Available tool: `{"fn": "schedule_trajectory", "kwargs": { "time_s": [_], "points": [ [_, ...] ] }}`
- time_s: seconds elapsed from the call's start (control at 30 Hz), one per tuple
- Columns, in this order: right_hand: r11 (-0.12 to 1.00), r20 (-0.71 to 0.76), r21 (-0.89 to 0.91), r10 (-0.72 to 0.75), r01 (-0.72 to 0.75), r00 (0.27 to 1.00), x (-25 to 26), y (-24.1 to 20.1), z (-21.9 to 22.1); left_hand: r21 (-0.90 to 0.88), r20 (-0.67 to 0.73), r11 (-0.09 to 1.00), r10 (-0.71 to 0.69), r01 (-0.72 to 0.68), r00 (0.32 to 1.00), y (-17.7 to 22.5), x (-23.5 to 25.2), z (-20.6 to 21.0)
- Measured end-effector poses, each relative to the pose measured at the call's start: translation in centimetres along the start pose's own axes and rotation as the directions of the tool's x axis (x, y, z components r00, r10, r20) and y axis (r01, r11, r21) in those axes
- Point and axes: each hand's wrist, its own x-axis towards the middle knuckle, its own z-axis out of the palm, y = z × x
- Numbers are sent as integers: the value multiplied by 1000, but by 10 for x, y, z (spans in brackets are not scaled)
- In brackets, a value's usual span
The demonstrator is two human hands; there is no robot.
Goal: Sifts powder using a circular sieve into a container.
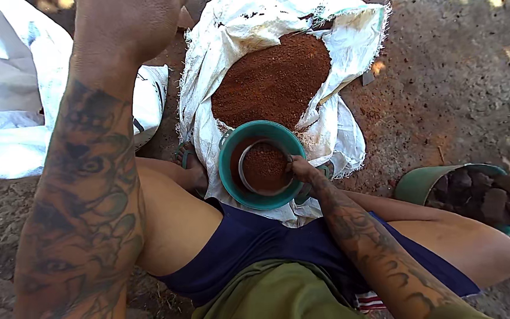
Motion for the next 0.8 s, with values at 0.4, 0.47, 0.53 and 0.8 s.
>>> {"fn": "schedule_trajectory", "kwargs": {
  "time_s": [0.4, 0.47, 0.53, 0.8],
  "points": [
    [999, -50, 45, 11, -9, 999, 2, 0, 4, 8, 2, 1000, -9, 9, 1000, -7, 2, 0],
    [999, 46, -45, 26, -24, 999, 3, -1, -1, 13, -8, 1000, -19, 19, 1000, -7, 1, 0],
    [999, 38, -54, -3, 5, 999, 2, -2, 0, -2, -7, 1000, -28, 28, 1000, -6, 1, -1],
    [1000, 14, 15, 17, -17, 1000, 2, 0, -2, 12, -5, 999, -38, 38, 999, -6, -1, -1]
  ]
}}
